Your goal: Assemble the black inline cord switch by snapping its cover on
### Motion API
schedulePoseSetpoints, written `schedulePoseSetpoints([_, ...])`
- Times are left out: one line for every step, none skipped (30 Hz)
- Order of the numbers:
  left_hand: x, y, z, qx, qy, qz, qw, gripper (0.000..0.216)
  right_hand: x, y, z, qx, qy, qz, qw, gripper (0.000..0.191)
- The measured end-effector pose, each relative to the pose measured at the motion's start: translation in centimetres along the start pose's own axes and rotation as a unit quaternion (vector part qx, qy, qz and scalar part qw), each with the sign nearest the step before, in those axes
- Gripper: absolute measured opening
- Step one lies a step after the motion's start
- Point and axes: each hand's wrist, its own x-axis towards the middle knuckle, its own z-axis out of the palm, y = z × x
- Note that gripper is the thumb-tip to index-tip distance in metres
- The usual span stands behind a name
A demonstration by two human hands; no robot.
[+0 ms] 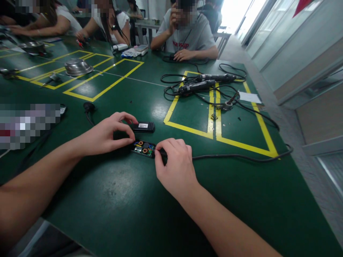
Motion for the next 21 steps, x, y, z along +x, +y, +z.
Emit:
schedulePoseSetpoints([0.2, 0.0, 0.4, 0.002, 0.029, -0.015, 0.999, 0.02, 0.0, 0.0, 0.0, 0.001, 0.002, 0.001, 1.0, 0.014])
schedulePoseSetpoints([0.5, -0.1, 0.9, 0.006, 0.06, -0.036, 0.998, 0.02, 0.0, 0.0, 0.0, 0.003, 0.007, 0.002, 1.0, 0.013])
schedulePoseSetpoints([0.8, -0.2, 1.3, 0.012, 0.086, -0.056, 0.995, 0.022, 0.1, 0.0, 0.1, 0.005, 0.012, 0.002, 1.0, 0.013])
schedulePoseSetpoints([1.0, -0.3, 1.6, 0.017, 0.083, -0.072, 0.994, 0.027, 0.1, 0.0, 0.1, 0.007, 0.017, 0.003, 1.0, 0.015])
schedulePoseSetpoints([1.1, -0.4, 1.9, 0.016, 0.072, -0.084, 0.994, 0.032, 0.0, 0.0, 0.1, 0.01, 0.019, 0.004, 1.0, 0.018])
schedulePoseSetpoints([1.2, -0.4, 2.0, 0.014, 0.062, -0.093, 0.994, 0.035, 0.0, 0.0, 0.2, 0.012, 0.02, 0.006, 1.0, 0.021])
schedulePoseSetpoints([1.1, -0.5, 2.0, 0.009, 0.052, -0.097, 0.994, 0.037, 0.0, 0.0, 0.2, 0.015, 0.022, 0.01, 1.0, 0.025])
schedulePoseSetpoints([1.0, -0.4, 1.9, 0.002, 0.048, -0.093, 0.994, 0.038, -0.1, 0.0, 0.3, 0.019, 0.024, 0.014, 0.999, 0.03])
schedulePoseSetpoints([0.7, -0.4, 1.7, -0.009, 0.048, -0.082, 0.995, 0.039, -0.1, 0.0, 0.3, 0.022, 0.026, 0.018, 0.999, 0.034])
schedulePoseSetpoints([0.5, -0.2, 1.3, -0.021, 0.05, -0.064, 0.996, 0.041, -0.1, 0.0, 0.4, 0.025, 0.029, 0.02, 0.999, 0.038])
schedulePoseSetpoints([0.2, 0.0, 1.0, -0.039, 0.048, -0.039, 0.997, 0.045, -0.2, 0.0, 0.4, 0.026, 0.033, 0.02, 0.999, 0.041])
schedulePoseSetpoints([0.0, 0.2, 0.7, -0.057, 0.036, -0.012, 0.998, 0.047, -0.2, -0.1, 0.4, 0.027, 0.036, 0.017, 0.999, 0.044])
schedulePoseSetpoints([-0.2, 0.4, 0.4, -0.068, 0.021, 0.012, 0.997, 0.046, -0.2, -0.1, 0.4, 0.026, 0.036, 0.011, 0.999, 0.046])
schedulePoseSetpoints([-0.4, 0.6, 0.2, -0.069, -0.006, 0.028, 0.997, 0.044, -0.3, -0.1, 0.4, 0.024, 0.034, 0.006, 0.999, 0.048])
schedulePoseSetpoints([-0.5, 0.8, 0.1, -0.067, -0.029, 0.042, 0.996, 0.042, -0.3, -0.1, 0.4, 0.022, 0.03, 0.001, 0.999, 0.05])
schedulePoseSetpoints([-0.5, 0.9, 0.1, -0.061, -0.049, 0.05, 0.996, 0.04, -0.3, -0.1, 0.3, 0.019, 0.025, -0.002, 1.0, 0.05])
schedulePoseSetpoints([-0.5, 1.0, 0.1, -0.055, -0.062, 0.055, 0.995, 0.039, -0.3, -0.1, 0.3, 0.016, 0.021, -0.004, 1.0, 0.049])
schedulePoseSetpoints([-0.4, 1.0, 0.2, -0.051, -0.069, 0.058, 0.995, 0.039, -0.2, -0.1, 0.3, 0.014, 0.018, -0.004, 1.0, 0.046])
schedulePoseSetpoints([-0.4, 1.0, 0.3, -0.049, -0.072, 0.058, 0.995, 0.038, -0.2, -0.1, 0.2, 0.013, 0.016, -0.005, 1.0, 0.042])
schedulePoseSetpoints([-0.4, 1.0, 0.3, -0.049, -0.072, 0.057, 0.995, 0.038, -0.2, -0.1, 0.2, 0.014, 0.014, -0.006, 1.0, 0.036])
schedulePoseSetpoints([-0.4, 0.9, 0.4, -0.05, -0.074, 0.056, 0.994, 0.037, -0.2, 0.0, 0.2, 0.015, 0.01, -0.008, 1.0, 0.031])
